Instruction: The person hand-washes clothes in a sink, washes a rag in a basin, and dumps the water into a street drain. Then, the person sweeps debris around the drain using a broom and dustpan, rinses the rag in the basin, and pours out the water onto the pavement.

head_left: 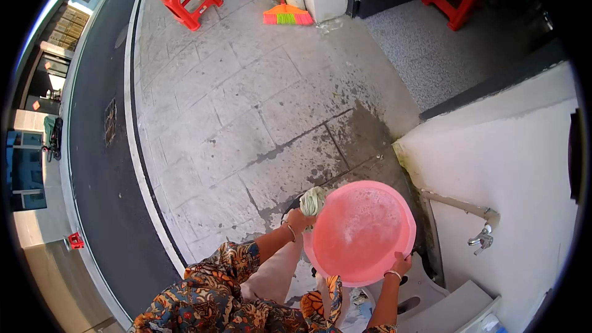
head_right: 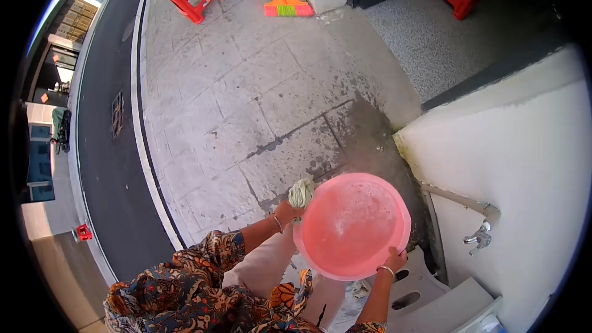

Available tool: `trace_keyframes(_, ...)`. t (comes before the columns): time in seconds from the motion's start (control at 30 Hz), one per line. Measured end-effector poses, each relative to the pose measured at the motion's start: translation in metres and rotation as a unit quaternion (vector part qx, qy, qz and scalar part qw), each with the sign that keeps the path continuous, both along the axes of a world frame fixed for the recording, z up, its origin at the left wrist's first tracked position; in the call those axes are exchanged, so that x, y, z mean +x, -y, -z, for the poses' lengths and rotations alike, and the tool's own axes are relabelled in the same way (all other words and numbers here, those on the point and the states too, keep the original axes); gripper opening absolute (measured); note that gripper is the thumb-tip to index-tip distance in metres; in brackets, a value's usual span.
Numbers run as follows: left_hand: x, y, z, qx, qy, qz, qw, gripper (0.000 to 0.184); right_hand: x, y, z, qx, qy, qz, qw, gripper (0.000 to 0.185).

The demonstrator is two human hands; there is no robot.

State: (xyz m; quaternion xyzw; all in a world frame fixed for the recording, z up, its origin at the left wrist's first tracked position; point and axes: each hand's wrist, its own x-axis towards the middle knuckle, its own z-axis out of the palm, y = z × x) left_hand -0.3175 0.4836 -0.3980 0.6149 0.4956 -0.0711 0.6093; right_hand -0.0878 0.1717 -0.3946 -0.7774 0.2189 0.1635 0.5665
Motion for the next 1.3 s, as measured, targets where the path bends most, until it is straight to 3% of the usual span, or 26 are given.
trace_keyframes(0.07, -0.016, -0.007, -0.027, -0.003, 0.016, -0.040, 0.999, 0.028, -0.018, -0.032, -0.071, -0.007, 0.016, -0.009, 1.000, 0.025)
trace_keyframes(0.1, -0.031, -0.008, -0.009, 0.062, 0.013, 0.006, 0.998, 0.029, -0.024, -0.037, -0.093, -0.005, 0.020, -0.019, 1.000, 0.025)
trace_keyframes(0.13, -0.030, -0.024, -0.059, 0.013, -0.010, -0.015, 1.000, 0.031, -0.031, -0.044, -0.109, -0.004, 0.022, -0.028, 0.999, 0.025)
trace_keyframes(0.2, -0.040, -0.041, -0.105, -0.041, 0.021, -0.058, 0.997, 0.032, -0.037, -0.056, -0.133, -0.093, 0.046, -0.066, 0.992, 0.025)
trace_keyframes(0.3, -0.065, -0.063, -0.150, 0.030, 0.003, -0.066, 0.997, 0.031, -0.047, -0.094, -0.173, -0.014, 0.048, -0.094, 0.994, 0.024)
trace_keyframes(0.4, -0.104, -0.063, -0.136, 0.059, 0.109, -0.063, 0.990, 0.031, -0.051, -0.139, -0.211, -0.022, 0.102, -0.156, 0.982, 0.023)
trace_keyframes(0.43, -0.115, -0.067, -0.144, 0.210, 0.064, 0.091, 0.971, 0.027, -0.054, -0.158, -0.236, 0.002, 0.090, -0.205, 0.975, 0.021)
trace_keyframes(0.47, -0.117, -0.074, -0.151, 0.146, 0.058, -0.027, 0.987, 0.024, -0.046, -0.180, -0.240, 0.002, 0.101, -0.224, 0.969, 0.020)
trace_keyframes(0.53, -0.136, -0.068, -0.225, -0.012, 0.047, -0.254, 0.966, 0.020, -0.044, -0.204, -0.243, -0.016, 0.110, -0.262, 0.959, 0.019)
trace_keyframes(0.57, -0.151, -0.073, -0.228, 0.064, 0.042, -0.195, 0.978, 0.018, -0.047, -0.224, -0.258, -0.078, 0.102, -0.295, 0.947, 0.017)
trace_keyframes(0.67, -0.190, -0.095, -0.205, 0.082, 0.094, -0.240, 0.963, 0.020, -0.046, -0.278, -0.239, -0.100, 0.138, -0.358, 0.918, 0.016)
trace_keyframes(0.8, -0.246, -0.139, -0.222, 0.013, 0.064, -0.347, 0.936, 0.022, -0.108, -0.372, -0.259, 0.038, 0.102, -0.377, 0.920, 0.015)
trace_keyframes(0.83, -0.262, -0.150, -0.224, 0.056, 0.092, -0.361, 0.926, 0.025, -0.123, -0.397, -0.257, 0.049, 0.094, -0.384, 0.917, 0.015)
trace_keyframes(0.93, -0.313, -0.202, -0.224, -0.056, 0.069, -0.467, 0.880, 0.029, -0.173, -0.456, -0.266, 0.069, 0.074, -0.405, 0.909, 0.013)
trace_keyframes(0.97, -0.332, -0.214, -0.220, -0.039, 0.121, -0.499, 0.857, 0.030, -0.194, -0.477, -0.268, 0.060, 0.075, -0.414, 0.905, 0.012)
trace_keyframes(1.13, -0.446, -0.295, -0.241, 0.007, 0.065, -0.549, 0.833, 0.025, -0.287, -0.618, -0.221, 0.050, 0.102, -0.495, 0.862, 0.011)
trace_keyframes(1.2, -0.481, -0.324, -0.264, 0.009, 0.062, -0.582, 0.811, 0.024, -0.332, -0.675, -0.228, 0.055, 0.090, -0.512, 0.853, 0.014)
trace_keyframes(1.3, -0.539, -0.359, -0.235, 0.022, 0.116, -0.658, 0.743, 0.023, -0.416, -0.754, -0.250, 0.101, 0.055, -0.535, 0.837, 0.015)
